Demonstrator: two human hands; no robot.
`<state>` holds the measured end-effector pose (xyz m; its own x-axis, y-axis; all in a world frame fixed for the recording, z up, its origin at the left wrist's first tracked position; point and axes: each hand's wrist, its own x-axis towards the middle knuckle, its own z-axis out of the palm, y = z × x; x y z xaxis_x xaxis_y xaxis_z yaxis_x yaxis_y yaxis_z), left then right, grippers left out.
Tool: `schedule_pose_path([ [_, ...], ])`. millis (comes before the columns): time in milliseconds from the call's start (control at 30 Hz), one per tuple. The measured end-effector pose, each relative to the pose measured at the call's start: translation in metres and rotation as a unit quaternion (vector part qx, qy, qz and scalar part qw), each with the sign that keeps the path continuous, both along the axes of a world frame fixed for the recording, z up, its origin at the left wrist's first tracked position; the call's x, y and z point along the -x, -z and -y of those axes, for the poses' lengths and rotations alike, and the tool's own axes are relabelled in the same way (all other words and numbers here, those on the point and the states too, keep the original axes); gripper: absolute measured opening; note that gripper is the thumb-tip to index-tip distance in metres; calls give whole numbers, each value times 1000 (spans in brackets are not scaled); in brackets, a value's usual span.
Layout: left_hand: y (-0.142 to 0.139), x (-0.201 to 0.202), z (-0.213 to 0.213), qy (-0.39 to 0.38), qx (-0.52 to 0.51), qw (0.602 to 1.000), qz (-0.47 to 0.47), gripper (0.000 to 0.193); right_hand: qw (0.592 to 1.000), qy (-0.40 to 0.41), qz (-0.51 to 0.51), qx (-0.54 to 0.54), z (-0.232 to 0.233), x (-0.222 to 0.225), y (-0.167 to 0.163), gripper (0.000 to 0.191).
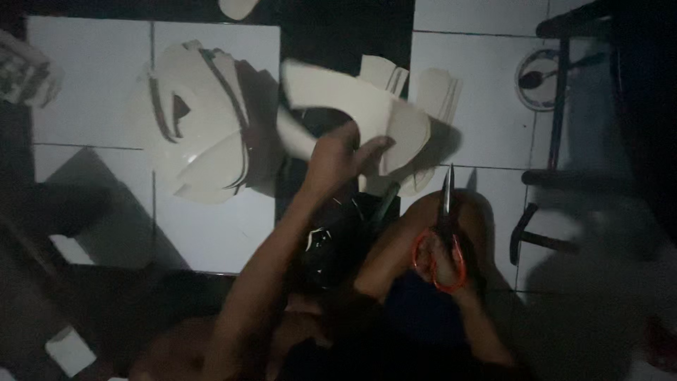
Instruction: The person sits on the floor and uses red-handled scissors to cut a white sheet of material into a curved shape with a central hole. The person repeatedly trims the edges and rotates the piece to refine the shape.
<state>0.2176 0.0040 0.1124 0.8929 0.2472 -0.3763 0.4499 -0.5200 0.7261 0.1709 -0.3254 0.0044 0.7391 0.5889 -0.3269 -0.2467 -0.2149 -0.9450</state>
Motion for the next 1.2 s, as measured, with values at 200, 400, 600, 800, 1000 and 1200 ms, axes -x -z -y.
schedule_pose_path([
  [200, -56, 88, 23, -216, 368, 901, 85, 62, 991, -4, 19, 134, -9, 16, -17, 35],
  [400, -86, 147, 38, -271, 372, 888, 24, 63, 991, -69, 112, 38, 7, 50, -35, 26],
  [600, -97, 183, 47, -317, 438, 836, 92, 81, 978, -118, 77, -152, -16, 75, -60, 18],
  [800, -88, 227, 52, -152, 314, 930, 119, 94, 977, -86, 109, -162, -58, 65, -111, 12],
  [1000, -76, 230, 57, -343, 457, 798, 189, 98, 988, -80, 31, -131, -54, 66, -123, 31],
  [1200, -86, 228, 63, -387, 569, 656, 311, 42, 973, -169, -152, -41, -53, 85, -110, 48],
])
